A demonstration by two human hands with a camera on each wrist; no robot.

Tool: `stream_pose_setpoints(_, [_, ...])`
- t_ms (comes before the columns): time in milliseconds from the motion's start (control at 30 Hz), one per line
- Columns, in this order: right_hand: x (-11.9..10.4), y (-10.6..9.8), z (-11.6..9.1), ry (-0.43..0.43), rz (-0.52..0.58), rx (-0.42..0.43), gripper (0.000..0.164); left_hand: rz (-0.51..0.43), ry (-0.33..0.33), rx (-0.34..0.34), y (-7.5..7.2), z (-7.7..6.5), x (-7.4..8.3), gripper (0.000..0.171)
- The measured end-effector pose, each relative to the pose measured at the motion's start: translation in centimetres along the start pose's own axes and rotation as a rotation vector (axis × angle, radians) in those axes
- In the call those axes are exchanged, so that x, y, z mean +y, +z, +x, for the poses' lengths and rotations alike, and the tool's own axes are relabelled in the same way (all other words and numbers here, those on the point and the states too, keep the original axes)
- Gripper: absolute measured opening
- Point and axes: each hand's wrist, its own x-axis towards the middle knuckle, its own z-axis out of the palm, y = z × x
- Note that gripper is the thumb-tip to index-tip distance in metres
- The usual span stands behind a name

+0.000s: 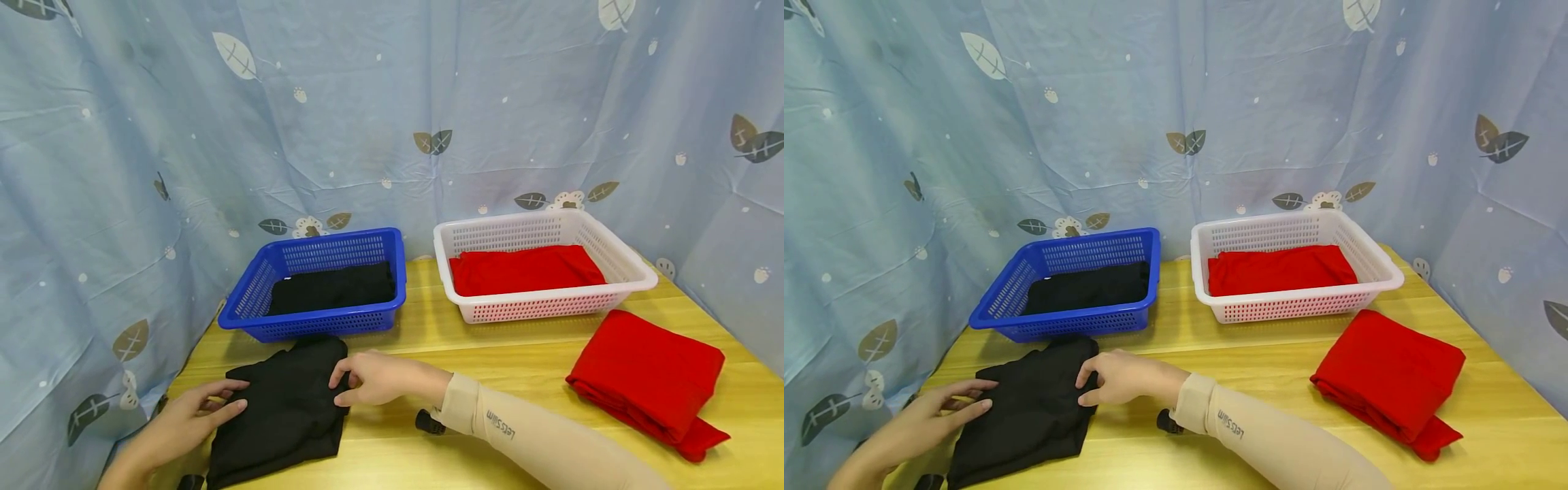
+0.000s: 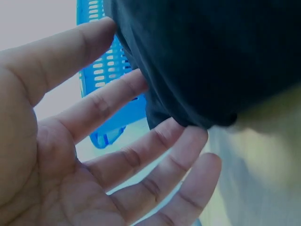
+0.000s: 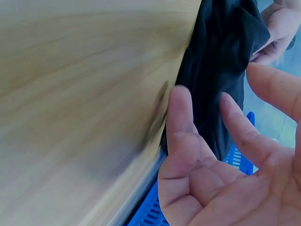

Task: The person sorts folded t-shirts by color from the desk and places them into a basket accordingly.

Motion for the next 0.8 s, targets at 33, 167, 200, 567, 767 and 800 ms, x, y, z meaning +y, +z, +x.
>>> stream_pose_setpoints(33, [0.2, -0.1, -0.2, -0.002, 0.012, -0.004, 0.023, -0.005, 0.007, -0.001, 0.1, 0.0, 0.1, 0.051])
stream_pose_setpoints(167, [0.8, -0.5, -1.1, -0.004, 0.074, -0.027, 0.021, -0.046, 0.012, -0.018, 0.4, 0.0, 0.5, 0.05])
stream_pose_setpoints(200, [1.0, -0.6, -1.4, -0.004, 0.09, -0.031, 0.021, -0.061, 0.015, -0.026, 0.5, 0.0, 0.6, 0.051])
stream_pose_setpoints(567, [2.8, -2.2, -4.9, 0.079, 0.27, -0.074, 0.015, -0.156, 0.129, -0.127, 1.9, 0.6, 1.9, 0.049])
stream_pose_setpoints(767, [4.0, -3.1, -6.6, 0.108, 0.313, -0.085, 0.013, -0.22, 0.198, -0.207, 2.0, 0.5, 2.1, 0.049])
stream_pose_setpoints(800, [4.2, -3.2, -6.8, 0.107, 0.319, -0.089, 0.013, -0.241, 0.193, -0.223, 1.7, 0.3, 1.9, 0.05])
